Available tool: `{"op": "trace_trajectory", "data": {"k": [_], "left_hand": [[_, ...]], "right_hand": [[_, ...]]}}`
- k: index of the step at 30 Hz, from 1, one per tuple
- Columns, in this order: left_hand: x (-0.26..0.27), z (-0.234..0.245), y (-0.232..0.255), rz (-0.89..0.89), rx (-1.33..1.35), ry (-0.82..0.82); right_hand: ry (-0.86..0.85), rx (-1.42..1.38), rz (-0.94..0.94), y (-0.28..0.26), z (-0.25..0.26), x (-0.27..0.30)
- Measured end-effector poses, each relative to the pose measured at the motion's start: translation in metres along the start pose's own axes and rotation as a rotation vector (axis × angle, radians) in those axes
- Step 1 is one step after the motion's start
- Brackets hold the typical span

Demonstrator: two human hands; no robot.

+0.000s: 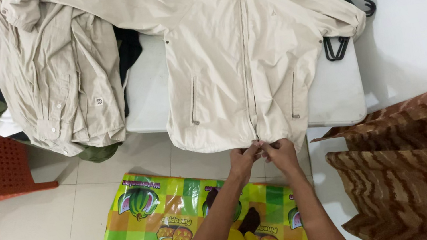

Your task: The person spreads a jacket on a table, zips it closed, inserts a hanger through the neck, and hangs the jacket in a closet.

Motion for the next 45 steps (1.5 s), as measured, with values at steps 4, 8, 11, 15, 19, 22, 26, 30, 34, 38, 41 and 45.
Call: {"op": "trace_trajectory", "data": {"k": [4,8,11,15,19,22,26,30,34,38,41,45], "left_hand": [[-0.004,0.005,-0.013,-0.002,0.060,0.041],[-0.006,0.001,-0.014,-0.036,0.115,0.052],[-0.001,-0.004,-0.010,-0.078,0.153,0.022],[0.003,-0.003,-0.010,-0.123,0.225,0.104],[0.022,0.007,-0.008,-0.215,0.099,0.435],[0.035,0.010,-0.008,-0.238,0.204,0.676],[0.046,0.002,0.020,-0.466,0.020,0.584],[0.038,-0.001,0.032,-0.474,-0.192,0.478],[0.035,0.005,0.034,-0.456,-0.231,0.480],[0.032,0.005,0.030,-0.379,-0.208,0.486],[0.028,0.000,0.026,-0.317,-0.150,0.466],[0.019,-0.004,0.021,-0.254,0.056,0.379]], "right_hand": [[0.228,0.489,0.056,-0.029,0.036,0.023],[0.133,0.318,0.476,-0.077,0.018,0.033],[-0.084,0.299,0.643,-0.089,-0.006,0.031],[-0.160,0.458,0.583,-0.080,-0.019,0.021],[-0.148,0.442,0.600,-0.082,-0.024,0.020],[-0.058,0.350,0.632,-0.086,-0.021,0.021],[-0.057,0.342,0.650,-0.091,-0.021,0.020],[-0.081,0.344,0.585,-0.087,-0.017,0.016],[-0.090,0.360,0.602,-0.086,-0.015,0.016],[-0.167,0.325,0.635,-0.090,-0.015,0.012],[-0.196,0.326,0.669,-0.096,-0.014,0.004],[-0.286,0.162,0.415,-0.077,-0.014,-0.015]]}}
Point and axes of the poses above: each hand's wrist, its own x-axis away from the middle knuckle, its own z-axis out of the back of the hand, y = z × x, the point moved 10 cm from there along -x, towards the middle knuckle, and after that the axes turned 7 degrees about y, right-handed, at the moved point
